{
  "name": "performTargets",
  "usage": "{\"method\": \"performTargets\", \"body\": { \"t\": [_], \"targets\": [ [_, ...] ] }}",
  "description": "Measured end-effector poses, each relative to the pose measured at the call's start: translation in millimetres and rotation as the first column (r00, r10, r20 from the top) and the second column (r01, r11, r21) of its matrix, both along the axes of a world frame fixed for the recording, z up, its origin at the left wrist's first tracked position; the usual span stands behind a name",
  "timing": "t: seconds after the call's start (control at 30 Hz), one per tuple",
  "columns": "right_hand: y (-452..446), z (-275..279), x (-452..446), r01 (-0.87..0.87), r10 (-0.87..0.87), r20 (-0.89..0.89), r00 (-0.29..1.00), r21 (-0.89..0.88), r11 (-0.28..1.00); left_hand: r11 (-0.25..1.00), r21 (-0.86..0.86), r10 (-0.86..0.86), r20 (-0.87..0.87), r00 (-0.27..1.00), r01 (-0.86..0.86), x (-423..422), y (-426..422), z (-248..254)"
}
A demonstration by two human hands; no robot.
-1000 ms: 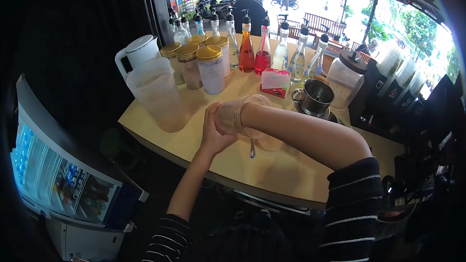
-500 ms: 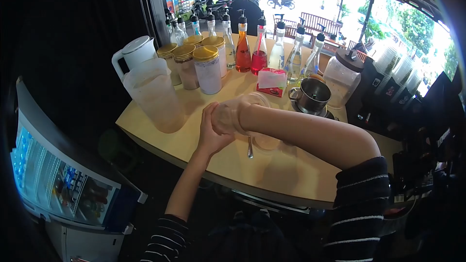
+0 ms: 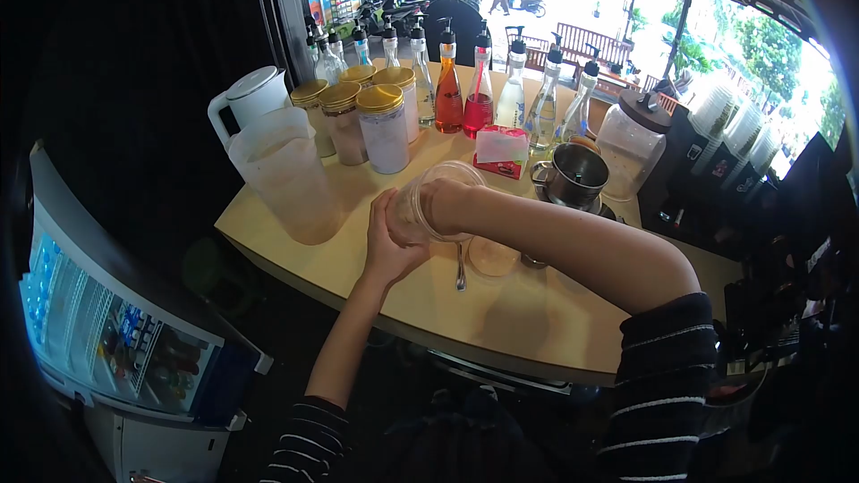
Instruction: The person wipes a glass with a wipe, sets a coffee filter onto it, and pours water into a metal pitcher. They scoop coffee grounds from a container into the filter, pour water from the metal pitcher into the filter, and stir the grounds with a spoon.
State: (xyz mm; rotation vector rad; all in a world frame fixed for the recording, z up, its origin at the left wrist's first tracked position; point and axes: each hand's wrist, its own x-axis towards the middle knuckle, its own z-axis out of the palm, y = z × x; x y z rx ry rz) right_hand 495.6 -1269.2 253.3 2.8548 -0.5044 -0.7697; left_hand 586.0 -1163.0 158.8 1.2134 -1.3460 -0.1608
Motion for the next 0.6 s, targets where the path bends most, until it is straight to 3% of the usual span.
{"method": "performTargets", "body": {
  "t": [0.07,0.13,0.27,0.33,0.37,0.47,0.53,0.6],
  "targets": [
    [3,5,-6,0.001,-0.002,0.041,0.999,0.033,0.999,1.0,0.003,0.01,-0.003,1.0,-0.01,0,-1,-1],
    [2,8,-18,0.05,-0.077,0.264,0.961,0.109,0.993,1.0,0.005,0.021,-0.006,1.0,-0.021,1,-2,-3],
    [21,36,-23,0.09,-0.121,0.29,0.949,0.119,0.989,1.0,-0.023,0.007,0.004,1.0,-0.007,2,-3,-4],
    [35,58,-20,0.147,-0.153,0.1,0.983,0.068,0.987,1.0,-0.024,0.0,-0.002,1.0,0.0,2,-2,-3],
    [38,64,-24,0.149,-0.155,0.102,0.983,0.068,0.987,1.0,-0.022,0.0,-0.001,1.0,0.0,2,-2,-4],
    [34,65,-37,0.096,-0.122,0.239,0.963,0.117,0.989,1.0,-0.029,-0.002,-0.004,1.0,0.002,2,-6,-9],
    [22,51,-41,-0.079,0.034,0.427,0.904,0.088,0.993,0.999,-0.04,-0.007,-0.006,1.0,0.007,2,-7,-9],
    [25,59,-47,-0.145,0.093,0.474,0.876,0.073,0.987,0.999,-0.041,0.01,0.012,1.0,-0.01,2,-6,-8]
  ]
}}
